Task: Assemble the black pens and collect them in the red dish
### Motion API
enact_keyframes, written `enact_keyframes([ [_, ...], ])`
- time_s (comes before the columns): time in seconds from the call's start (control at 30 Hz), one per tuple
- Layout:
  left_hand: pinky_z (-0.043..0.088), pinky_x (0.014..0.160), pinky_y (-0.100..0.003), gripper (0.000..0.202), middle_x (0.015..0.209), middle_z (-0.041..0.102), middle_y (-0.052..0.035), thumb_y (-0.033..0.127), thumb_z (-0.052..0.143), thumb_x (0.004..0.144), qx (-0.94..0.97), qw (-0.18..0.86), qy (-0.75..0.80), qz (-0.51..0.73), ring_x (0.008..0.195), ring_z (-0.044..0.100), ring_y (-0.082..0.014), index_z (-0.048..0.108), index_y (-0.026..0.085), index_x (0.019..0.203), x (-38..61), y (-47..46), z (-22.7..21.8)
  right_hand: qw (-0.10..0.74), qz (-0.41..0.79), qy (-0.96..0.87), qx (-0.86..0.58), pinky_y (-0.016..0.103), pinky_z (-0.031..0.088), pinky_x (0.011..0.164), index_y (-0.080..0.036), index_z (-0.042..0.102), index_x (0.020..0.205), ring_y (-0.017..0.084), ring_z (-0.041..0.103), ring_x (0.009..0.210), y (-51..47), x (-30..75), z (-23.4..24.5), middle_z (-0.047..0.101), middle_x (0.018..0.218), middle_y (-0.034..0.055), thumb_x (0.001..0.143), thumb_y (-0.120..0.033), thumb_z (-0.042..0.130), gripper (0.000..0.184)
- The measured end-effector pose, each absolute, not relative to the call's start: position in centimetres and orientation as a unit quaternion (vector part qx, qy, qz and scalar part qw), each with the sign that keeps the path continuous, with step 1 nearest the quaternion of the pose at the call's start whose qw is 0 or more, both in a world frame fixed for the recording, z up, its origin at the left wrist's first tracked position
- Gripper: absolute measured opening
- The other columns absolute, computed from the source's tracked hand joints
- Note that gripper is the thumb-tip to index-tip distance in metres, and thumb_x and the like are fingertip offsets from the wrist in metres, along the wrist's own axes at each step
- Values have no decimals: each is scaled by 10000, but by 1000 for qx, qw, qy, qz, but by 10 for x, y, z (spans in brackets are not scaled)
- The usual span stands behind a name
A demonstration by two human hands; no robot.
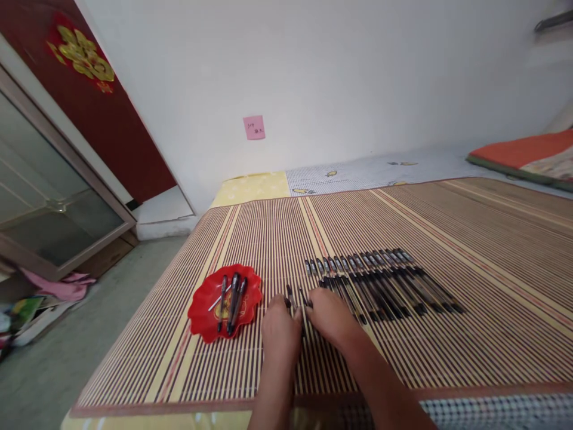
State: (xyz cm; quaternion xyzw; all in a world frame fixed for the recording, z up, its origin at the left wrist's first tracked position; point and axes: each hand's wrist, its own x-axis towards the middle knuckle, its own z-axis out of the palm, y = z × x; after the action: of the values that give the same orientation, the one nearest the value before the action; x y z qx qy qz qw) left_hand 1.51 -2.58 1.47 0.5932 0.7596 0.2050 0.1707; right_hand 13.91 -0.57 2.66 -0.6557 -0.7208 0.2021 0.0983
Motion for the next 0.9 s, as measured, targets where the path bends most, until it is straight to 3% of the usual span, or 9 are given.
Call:
enact_keyframes([
  [0.13,374,702,-339,66,915,709,-157,164,605,820,586,167,766,204,873,667,-295,607,154,886,17,-26,15,145,215,-706,-659,300,345,632,-156,656,719,231,675,776,-2,143,30,732,802,123,791,-135,580,107],
  [0.23,367,677,-327,59,768,646,-93,164,587,792,552,187,751,309,766,622,-253,536,194,786,14,-24,12,252,254,-688,-631,281,326,600,-183,575,632,174,592,652,4,152,33,638,654,42,789,-165,561,159],
  [0.3,374,652,-302,87,674,571,-26,184,572,777,500,266,699,436,678,568,-201,493,212,754,12,-23,12,346,313,-662,-587,266,348,597,-191,566,648,156,555,625,7,158,36,587,627,7,802,-235,560,160],
  [0.4,340,551,-243,127,594,460,55,254,576,768,389,474,539,578,541,443,-124,453,222,766,14,-22,14,442,394,-616,-519,259,383,603,-191,605,704,149,540,627,8,162,42,573,640,-12,792,-355,574,189],
  [0.53,198,463,-203,348,583,374,105,408,759,718,324,623,411,581,474,276,-62,515,191,838,21,-25,16,491,441,-572,-487,262,406,612,-184,639,715,142,529,628,7,157,48,581,646,-18,750,-416,615,236],
  [0.7,189,462,-209,467,550,386,101,500,855,632,353,621,418,561,473,257,-54,607,147,813,24,-27,13,516,453,-554,-471,262,410,615,-176,658,723,132,523,622,7,149,47,583,642,-22,732,-382,643,207],
  [0.9,376,666,-243,297,703,569,10,415,793,717,451,543,459,539,684,486,-128,660,150,749,17,-28,16,520,474,-531,-471,249,345,505,-176,670,851,114,447,511,9,166,48,498,560,-46,851,-527,598,359],
])
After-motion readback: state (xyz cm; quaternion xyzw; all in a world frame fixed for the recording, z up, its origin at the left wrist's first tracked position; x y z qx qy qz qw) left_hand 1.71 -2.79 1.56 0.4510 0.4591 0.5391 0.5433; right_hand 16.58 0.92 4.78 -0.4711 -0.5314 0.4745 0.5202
